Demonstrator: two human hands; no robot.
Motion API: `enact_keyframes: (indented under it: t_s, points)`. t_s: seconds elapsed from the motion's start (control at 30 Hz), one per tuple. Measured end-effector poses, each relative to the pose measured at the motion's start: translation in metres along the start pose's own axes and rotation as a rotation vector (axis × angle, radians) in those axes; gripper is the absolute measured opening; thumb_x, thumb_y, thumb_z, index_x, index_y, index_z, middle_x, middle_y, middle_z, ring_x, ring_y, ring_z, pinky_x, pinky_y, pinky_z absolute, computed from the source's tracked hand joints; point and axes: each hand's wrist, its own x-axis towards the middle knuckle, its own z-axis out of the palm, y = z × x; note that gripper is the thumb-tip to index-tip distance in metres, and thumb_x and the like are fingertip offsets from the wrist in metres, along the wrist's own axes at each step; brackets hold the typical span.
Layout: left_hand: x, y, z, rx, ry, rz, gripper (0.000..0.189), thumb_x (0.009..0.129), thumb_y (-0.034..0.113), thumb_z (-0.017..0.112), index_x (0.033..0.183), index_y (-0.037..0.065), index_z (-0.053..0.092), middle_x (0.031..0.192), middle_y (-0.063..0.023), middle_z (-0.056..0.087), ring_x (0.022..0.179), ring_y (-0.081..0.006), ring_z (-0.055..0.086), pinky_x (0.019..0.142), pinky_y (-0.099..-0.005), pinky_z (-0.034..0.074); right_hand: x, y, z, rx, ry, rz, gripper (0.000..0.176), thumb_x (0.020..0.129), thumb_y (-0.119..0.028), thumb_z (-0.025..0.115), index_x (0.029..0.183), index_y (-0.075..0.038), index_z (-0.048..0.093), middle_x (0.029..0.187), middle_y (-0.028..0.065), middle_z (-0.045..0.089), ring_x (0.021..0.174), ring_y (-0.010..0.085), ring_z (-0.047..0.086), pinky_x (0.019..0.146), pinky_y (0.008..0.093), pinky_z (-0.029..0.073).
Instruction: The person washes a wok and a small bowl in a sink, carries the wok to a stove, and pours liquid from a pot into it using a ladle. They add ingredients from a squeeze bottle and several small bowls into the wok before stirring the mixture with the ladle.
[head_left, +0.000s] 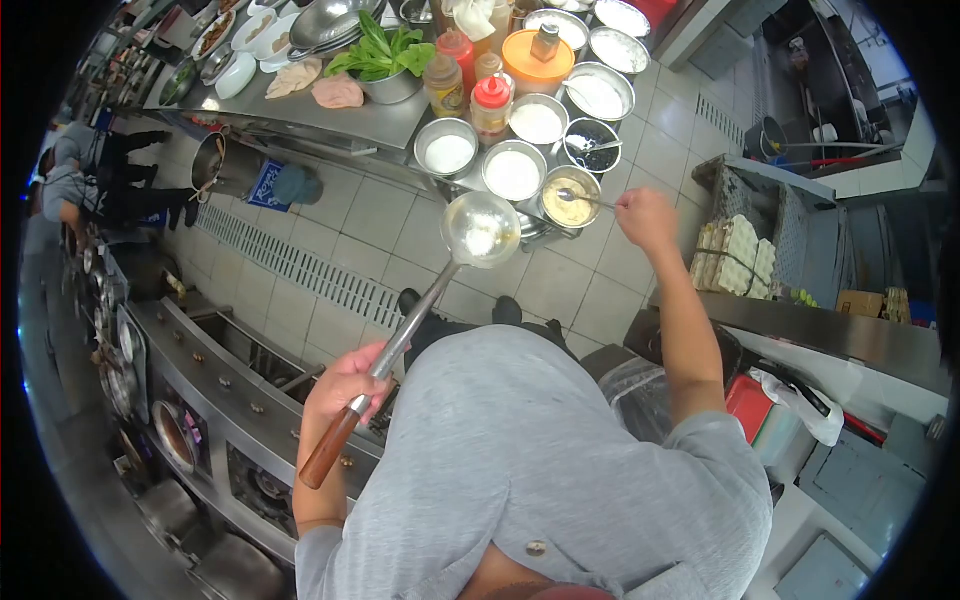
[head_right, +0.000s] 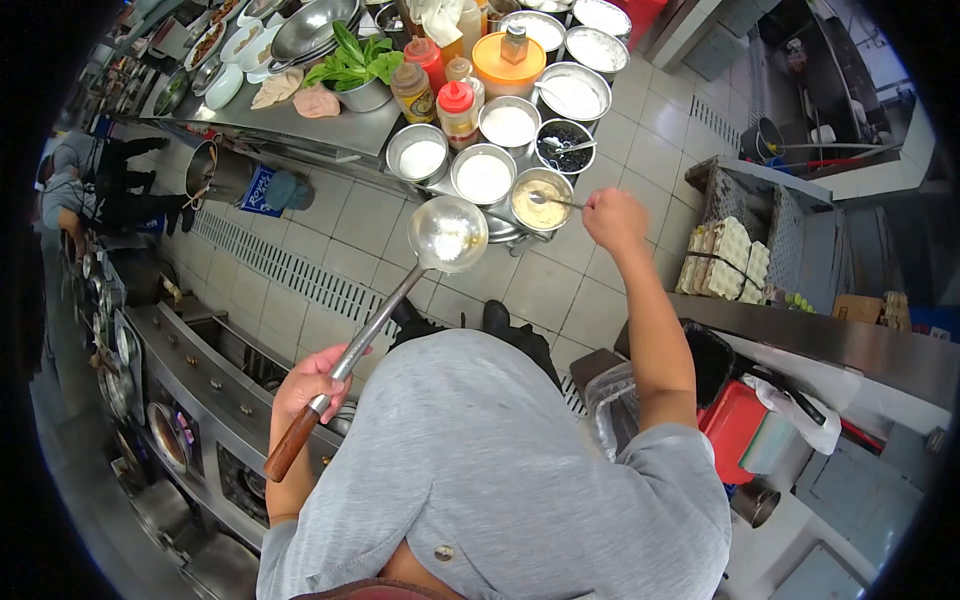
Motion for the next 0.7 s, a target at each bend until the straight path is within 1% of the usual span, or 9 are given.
enact_keyframes:
  t_s: [0.1,0.2,0.3,0.37,0.6,0.7]
  points:
    - [0.001,-0.002,0.005,0.0,0.0,-0.007,0.062,0.08,0.007,0.062,0.14,-0.002,0.047,0.06,-0.0035,0.054,0.04,-0.0096,0.05,0.035,-0.0222,0.04,0.007,0.007,0.022,-0.014,-0.007,-0.029,0.017,0.077,-0.021,0.061,0.082,-0.015,0.077,0.084,0.0128,0.072,0.081,0.0355,0.069,0.07,0.0464,0.055]
    - [0.004,-0.003,0.012,0.006,-0.005,-0.01,0.062,0.08,0.007,0.061,0.14,-0.003,0.047,0.06,-0.0029,0.054,0.04,-0.0093,0.05,0.035,-0.0221,0.041,0.01,0.01,0.037,0.096,-0.084,0.014,0.019,0.076,-0.023,0.062,0.084,-0.016,0.077,0.086,0.0128,0.073,0.082,0.0352,0.069,0.071,0.0458,0.055]
    - [0.005,-0.003,0.017,0.016,0.001,-0.014,0.062,0.08,0.007,0.061,0.14,-0.003,0.047,0.061,-0.0027,0.054,0.041,-0.0093,0.051,0.036,-0.0221,0.041,0.014,0.018,0.048,0.206,-0.137,0.076,0.02,0.076,-0.025,0.063,0.087,-0.016,0.078,0.084,0.0115,0.073,0.082,0.0335,0.069,0.073,0.0439,0.055]
    - [0.005,-0.003,0.018,0.022,-0.002,-0.016,0.062,0.08,0.007,0.06,0.14,-0.003,0.047,0.061,-0.0027,0.054,0.041,-0.0093,0.051,0.036,-0.0221,0.041,0.016,0.03,0.054,0.234,-0.109,0.074,0.021,0.075,-0.026,0.064,0.087,-0.016,0.078,0.083,0.0105,0.073,0.081,0.0314,0.069,0.073,0.0421,0.055]
    - [0.011,-0.002,0.022,0.048,-0.022,-0.021,0.061,0.079,0.007,0.059,0.138,-0.003,0.048,0.061,-0.0029,0.054,0.042,-0.0098,0.051,0.036,-0.0221,0.042,0.011,0.048,0.033,0.33,-0.125,0.109,0.02,0.075,-0.026,0.067,0.087,-0.015,0.079,0.076,0.0079,0.072,0.075,0.0254,0.069,0.07,0.0378,0.054]
    - [0.017,-0.001,0.021,0.065,-0.035,-0.02,0.059,0.079,0.007,0.058,0.137,-0.003,0.049,0.061,-0.0029,0.055,0.041,-0.0102,0.051,0.036,-0.0223,0.042,0.004,0.049,0.02,0.408,-0.122,0.052,0.019,0.076,-0.026,0.067,0.086,-0.014,0.078,0.074,0.0078,0.072,0.072,0.0248,0.068,0.068,0.0373,0.053]
